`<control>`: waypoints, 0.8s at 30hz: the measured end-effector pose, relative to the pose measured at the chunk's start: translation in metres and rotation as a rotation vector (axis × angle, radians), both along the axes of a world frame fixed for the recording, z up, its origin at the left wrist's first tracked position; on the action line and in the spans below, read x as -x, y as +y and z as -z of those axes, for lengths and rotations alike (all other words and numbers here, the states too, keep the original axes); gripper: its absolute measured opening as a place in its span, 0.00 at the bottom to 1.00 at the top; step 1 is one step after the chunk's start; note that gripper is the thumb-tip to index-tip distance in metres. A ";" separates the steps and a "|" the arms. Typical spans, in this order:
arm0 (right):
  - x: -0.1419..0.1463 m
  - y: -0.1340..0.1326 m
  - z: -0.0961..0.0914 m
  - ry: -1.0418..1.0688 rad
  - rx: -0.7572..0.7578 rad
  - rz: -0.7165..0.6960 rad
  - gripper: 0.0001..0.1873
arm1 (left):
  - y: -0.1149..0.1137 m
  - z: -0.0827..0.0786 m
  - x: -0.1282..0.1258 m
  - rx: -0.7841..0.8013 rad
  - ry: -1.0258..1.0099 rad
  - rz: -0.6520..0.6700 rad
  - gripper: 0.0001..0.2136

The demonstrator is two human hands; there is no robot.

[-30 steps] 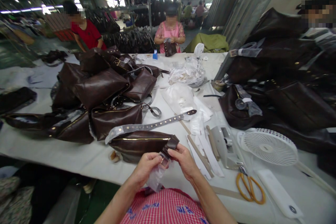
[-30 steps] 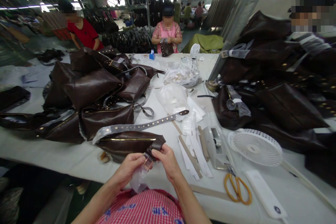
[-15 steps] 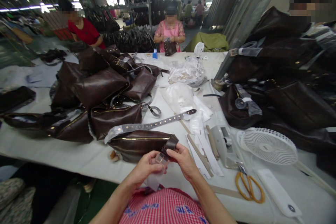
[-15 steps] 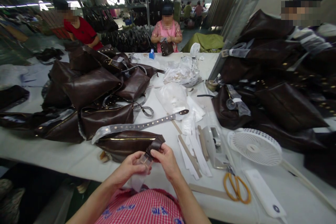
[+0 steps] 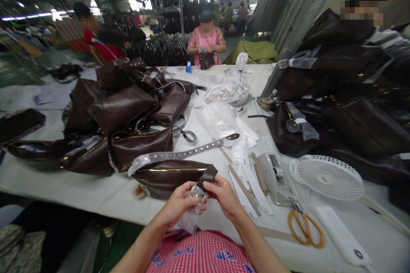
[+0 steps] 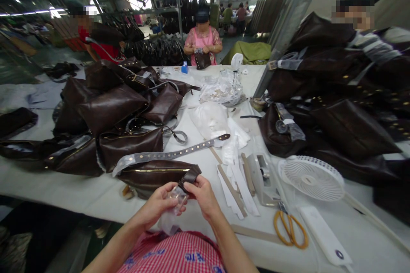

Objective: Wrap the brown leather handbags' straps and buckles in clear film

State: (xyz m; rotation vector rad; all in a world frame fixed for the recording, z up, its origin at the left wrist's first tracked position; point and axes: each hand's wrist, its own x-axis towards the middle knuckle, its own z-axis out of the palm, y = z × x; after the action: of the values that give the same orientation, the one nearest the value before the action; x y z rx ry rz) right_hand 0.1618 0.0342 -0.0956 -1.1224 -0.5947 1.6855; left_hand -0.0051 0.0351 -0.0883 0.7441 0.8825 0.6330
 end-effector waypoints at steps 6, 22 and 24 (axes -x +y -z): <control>0.000 0.001 -0.003 0.027 -0.004 -0.016 0.19 | 0.004 -0.003 -0.003 -0.009 0.010 0.004 0.26; 0.002 0.002 -0.002 0.046 -0.026 -0.013 0.17 | 0.001 0.002 0.001 -0.068 0.121 -0.142 0.17; 0.003 0.002 -0.003 0.040 -0.032 -0.018 0.18 | 0.000 0.004 0.000 -0.099 0.197 -0.208 0.17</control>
State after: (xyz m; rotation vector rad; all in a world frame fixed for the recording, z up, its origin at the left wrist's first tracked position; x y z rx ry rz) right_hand 0.1592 0.0366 -0.0930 -1.0608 -0.6063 1.7047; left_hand -0.0051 0.0354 -0.0925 0.8202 1.1252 0.8014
